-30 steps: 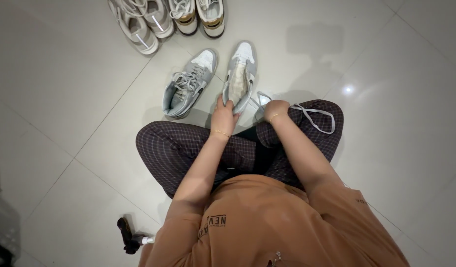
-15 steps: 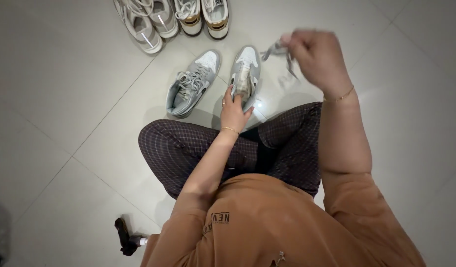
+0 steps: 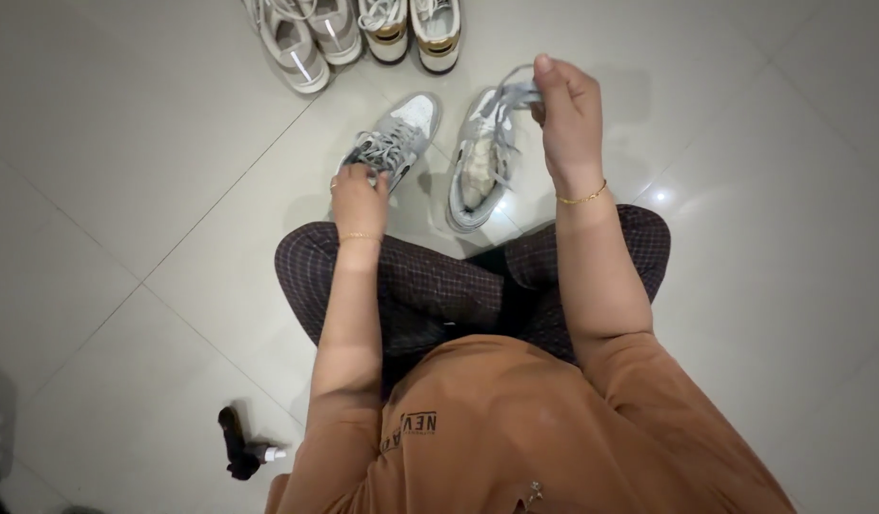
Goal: The person sits on the floor and laces a pair of white sneakers. They thread the laces through the eyelets, pull them tight, and tie a knot on each shoe.
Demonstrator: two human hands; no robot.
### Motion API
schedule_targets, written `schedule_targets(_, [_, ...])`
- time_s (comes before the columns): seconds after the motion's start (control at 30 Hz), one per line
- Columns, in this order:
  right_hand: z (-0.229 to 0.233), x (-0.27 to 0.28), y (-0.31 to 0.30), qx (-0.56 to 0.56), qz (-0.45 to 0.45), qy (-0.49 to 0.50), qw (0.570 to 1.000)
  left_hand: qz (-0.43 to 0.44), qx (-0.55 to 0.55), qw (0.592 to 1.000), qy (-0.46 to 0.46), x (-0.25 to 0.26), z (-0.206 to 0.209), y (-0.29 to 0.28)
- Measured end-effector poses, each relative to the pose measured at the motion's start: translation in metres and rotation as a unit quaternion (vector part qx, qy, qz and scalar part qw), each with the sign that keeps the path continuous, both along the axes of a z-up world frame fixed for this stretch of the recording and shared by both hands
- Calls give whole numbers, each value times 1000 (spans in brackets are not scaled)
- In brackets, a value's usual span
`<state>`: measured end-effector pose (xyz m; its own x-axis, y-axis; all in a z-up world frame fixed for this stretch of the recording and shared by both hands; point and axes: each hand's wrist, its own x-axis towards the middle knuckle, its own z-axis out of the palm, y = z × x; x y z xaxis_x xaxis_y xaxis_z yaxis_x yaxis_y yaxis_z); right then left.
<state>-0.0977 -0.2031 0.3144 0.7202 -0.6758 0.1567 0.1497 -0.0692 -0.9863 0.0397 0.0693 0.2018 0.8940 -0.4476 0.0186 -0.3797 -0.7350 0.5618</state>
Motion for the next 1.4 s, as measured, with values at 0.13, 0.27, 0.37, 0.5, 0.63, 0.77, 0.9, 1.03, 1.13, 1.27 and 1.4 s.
schedule_targets(0.13, [-100,11,-2,-80,-41,160,983,1,106,982,160,36,-84,-1])
schedule_targets(0.27, [-183,18,35,-247,1,309,918,11,9,954,301,61,-142,-26])
schedule_targets(0.37, [-173,21,52,-326,-19,267,907,52,-90,894,436,60,-144,-36])
schedule_targets(0.5, [-92,32,39,-256,-53,209,943,175,-205,823,500,75,-151,-46])
schedule_targets(0.63, [10,12,29,-179,-31,104,978,194,-156,835,491,108,-184,-51])
schedule_targets(0.77, [86,-13,32,-23,32,50,998,131,1,864,487,116,-193,-44])
schedule_targets(0.9, [126,-22,30,-64,41,-29,997,-3,141,897,420,118,-175,-30])
schedule_targets(1.03, [113,-21,31,-57,38,-13,998,-15,182,901,395,101,-172,-26])
schedule_targets(1.13, [81,-11,31,-15,49,5,999,0,166,910,379,88,-174,-23])
schedule_targets(1.27, [15,2,33,-74,-2,83,994,40,91,922,373,73,-172,-31])
schedule_targets(1.4, [-66,26,37,-15,-17,163,986,57,31,896,440,85,-156,-31])
